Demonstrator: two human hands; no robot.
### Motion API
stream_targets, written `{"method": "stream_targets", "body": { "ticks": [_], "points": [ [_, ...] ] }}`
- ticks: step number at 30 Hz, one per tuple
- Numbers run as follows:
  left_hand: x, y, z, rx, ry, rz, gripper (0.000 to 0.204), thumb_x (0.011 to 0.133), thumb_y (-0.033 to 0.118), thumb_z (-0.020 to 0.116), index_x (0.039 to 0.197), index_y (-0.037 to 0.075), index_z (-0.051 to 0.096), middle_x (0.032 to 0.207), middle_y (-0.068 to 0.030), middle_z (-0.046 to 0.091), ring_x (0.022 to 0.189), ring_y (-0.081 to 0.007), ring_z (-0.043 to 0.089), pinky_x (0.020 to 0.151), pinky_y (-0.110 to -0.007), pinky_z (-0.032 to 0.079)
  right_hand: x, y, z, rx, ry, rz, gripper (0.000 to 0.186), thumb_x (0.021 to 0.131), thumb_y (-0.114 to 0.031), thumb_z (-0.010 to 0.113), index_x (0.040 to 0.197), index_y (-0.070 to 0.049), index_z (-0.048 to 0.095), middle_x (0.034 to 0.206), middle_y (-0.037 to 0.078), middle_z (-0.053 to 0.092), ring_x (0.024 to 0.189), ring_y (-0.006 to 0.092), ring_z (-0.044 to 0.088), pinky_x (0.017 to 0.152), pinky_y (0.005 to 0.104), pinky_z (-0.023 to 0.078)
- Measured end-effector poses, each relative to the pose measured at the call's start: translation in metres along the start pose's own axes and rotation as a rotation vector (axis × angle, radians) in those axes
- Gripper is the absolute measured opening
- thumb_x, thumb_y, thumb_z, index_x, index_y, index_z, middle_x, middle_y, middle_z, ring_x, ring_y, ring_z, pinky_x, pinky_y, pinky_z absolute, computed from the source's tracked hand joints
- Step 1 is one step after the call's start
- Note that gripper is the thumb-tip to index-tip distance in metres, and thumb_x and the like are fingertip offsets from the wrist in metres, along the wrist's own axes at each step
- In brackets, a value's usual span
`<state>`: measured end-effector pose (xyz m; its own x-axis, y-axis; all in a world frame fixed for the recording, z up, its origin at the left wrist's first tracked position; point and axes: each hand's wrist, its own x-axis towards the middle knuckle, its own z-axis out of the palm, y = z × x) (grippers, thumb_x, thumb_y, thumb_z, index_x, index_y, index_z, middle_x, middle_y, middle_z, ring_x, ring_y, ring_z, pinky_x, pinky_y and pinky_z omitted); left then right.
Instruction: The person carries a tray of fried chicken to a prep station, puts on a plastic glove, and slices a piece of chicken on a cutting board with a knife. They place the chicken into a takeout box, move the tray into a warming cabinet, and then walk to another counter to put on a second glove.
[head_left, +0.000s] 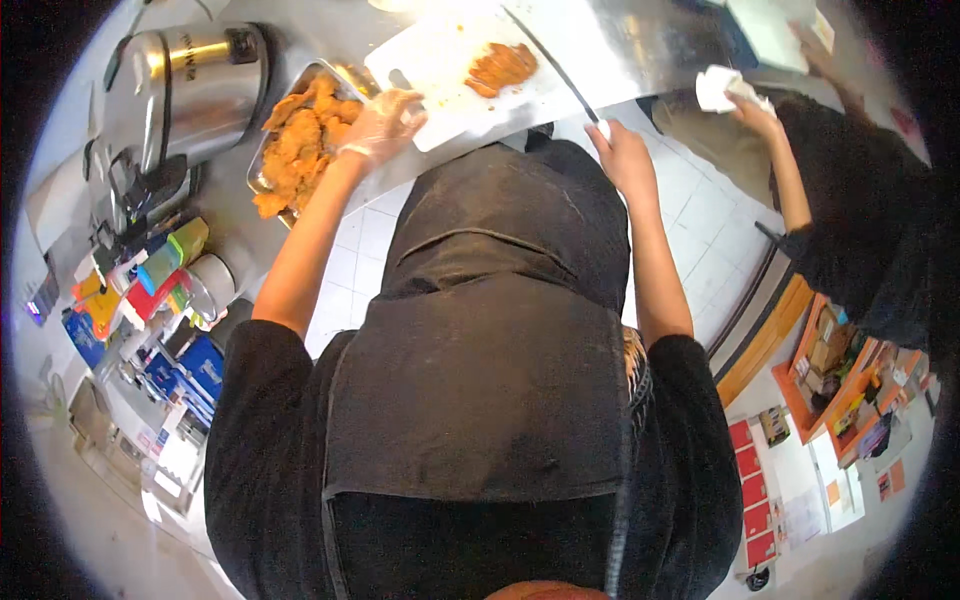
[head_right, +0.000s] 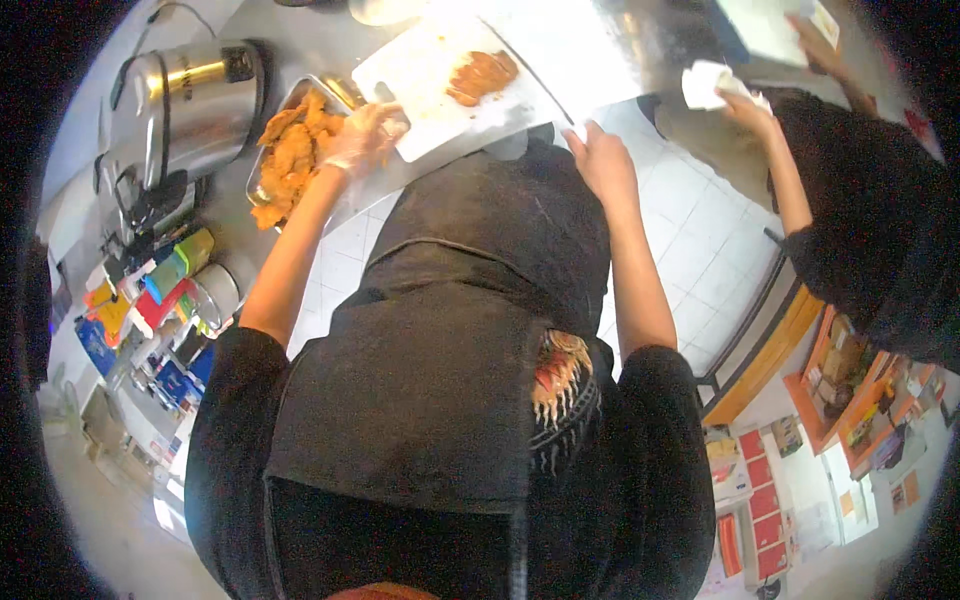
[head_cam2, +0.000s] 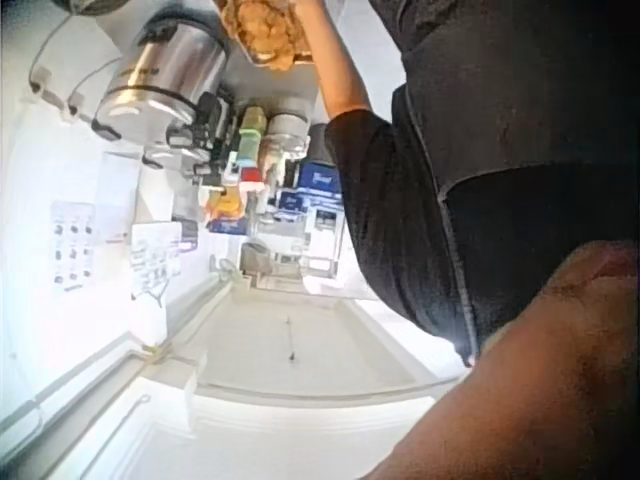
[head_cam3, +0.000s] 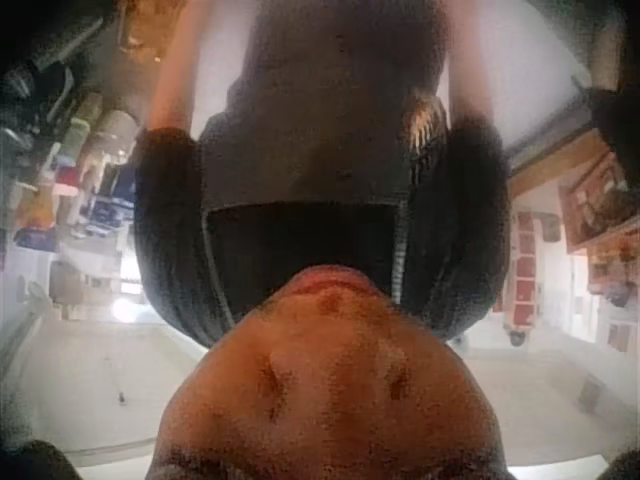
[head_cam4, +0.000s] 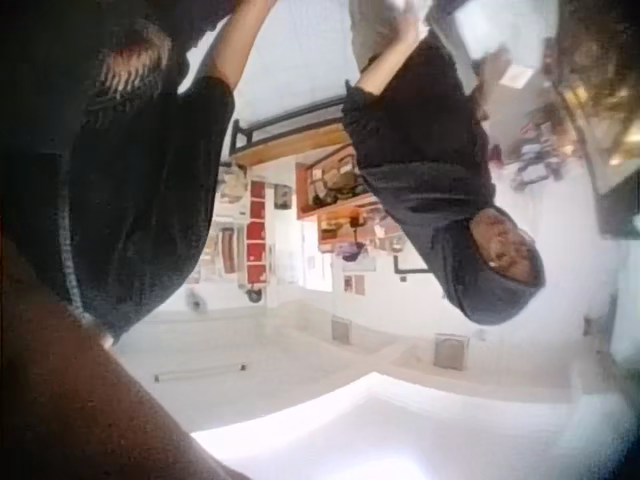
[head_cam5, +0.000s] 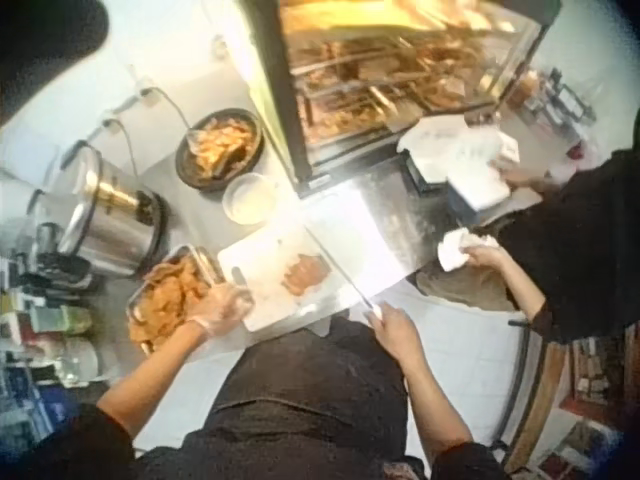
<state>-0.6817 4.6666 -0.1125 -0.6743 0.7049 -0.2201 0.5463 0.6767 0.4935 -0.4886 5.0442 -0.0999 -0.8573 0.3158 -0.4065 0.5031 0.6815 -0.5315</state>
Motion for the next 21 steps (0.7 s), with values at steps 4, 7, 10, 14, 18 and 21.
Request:
{"method": "stream_targets", "body": {
  "ticks": [4, 7, 10, 14, 18, 21],
  "points": [
    [0.049, 0.043, -0.01, 0.208, -0.354, 0.151, 0.071, 0.096, 0.028, 0.068, 0.158, 0.013, 0.038, 0.163, -0.0152, 0.038, 0.152, -0.0312, 0.034, 0.127, -0.043, 0.027, -0.029, 0.024, 0.023, 0.086, 0.101, -0.023, 0.044, 0.101, -0.04, 0.064, 0.099, 0.004, 0.067, 0.088, 0.031, 0.069, 0.089, 0.0503, 0.068, 0.075, 0.0531, 0.053],
    [0.097, 0.074, -0.012, 0.367, -0.477, 0.371, 0.077, 0.095, 0.018, 0.066, 0.162, 0.014, 0.029, 0.168, -0.0126, 0.03, 0.156, -0.0307, 0.026, 0.129, -0.043, 0.022, -0.051, 0.019, 0.023, 0.172, 0.1, 0.125, 0.04, 0.102, -0.038, 0.065, 0.101, 0.001, 0.071, 0.081, 0.024, 0.069, 0.074, 0.0342, 0.069, 0.07, 0.0434, 0.051],
    [0.136, 0.075, 0.018, 0.525, -0.409, 0.583, 0.076, 0.096, 0.018, 0.065, 0.162, 0.015, 0.028, 0.169, -0.0107, 0.027, 0.158, -0.031, 0.021, 0.129, -0.045, 0.023, -0.064, 0.01, 0.02, 0.156, 0.138, 0.176, 0.041, 0.102, -0.038, 0.064, 0.1, 0.002, 0.071, 0.084, 0.025, 0.07, 0.077, 0.0351, 0.07, 0.072, 0.0442, 0.051],
    [0.172, 0.08, 0.026, 0.653, -0.562, 0.692, 0.076, 0.092, 0.026, 0.072, 0.158, 0.013, 0.038, 0.163, -0.011, 0.036, 0.151, -0.033, 0.034, 0.125, -0.047, 0.031, -0.074, -0.008, 0.007, 0.162, 0.156, 0.22, 0.041, 0.102, -0.037, 0.064, 0.102, 0.004, 0.07, 0.09, 0.029, 0.071, 0.086, 0.0426, 0.07, 0.077, 0.0476, 0.052],
    [0.175, 0.059, 0.034, 0.511, -0.559, 0.678, 0.073, 0.087, 0.028, 0.076, 0.152, 0.011, 0.046, 0.155, -0.014, 0.044, 0.142, -0.0338, 0.043, 0.12, -0.049, 0.037, -0.075, 0.018, 0.008, 0.024, 0.174, 0.192, 0.048, 0.102, -0.041, 0.063, 0.101, 0.007, 0.069, 0.083, 0.029, 0.071, 0.076, 0.0404, 0.073, 0.068, 0.0466, 0.054],
    [0.166, 0.051, 0.025, 0.321, -0.459, 0.297, 0.064, 0.084, 0.037, 0.077, 0.137, 0.009, 0.056, 0.142, -0.0212, 0.052, 0.132, -0.0383, 0.049, 0.112, -0.049, 0.04, -0.069, 0.006, -0.018, 0.255, -0.171, 0.416, 0.053, 0.102, -0.048, 0.062, 0.095, 0.004, 0.068, 0.064, 0.017, 0.065, 0.053, 0.027, 0.066, 0.049, 0.041, 0.049]
  ]
}}
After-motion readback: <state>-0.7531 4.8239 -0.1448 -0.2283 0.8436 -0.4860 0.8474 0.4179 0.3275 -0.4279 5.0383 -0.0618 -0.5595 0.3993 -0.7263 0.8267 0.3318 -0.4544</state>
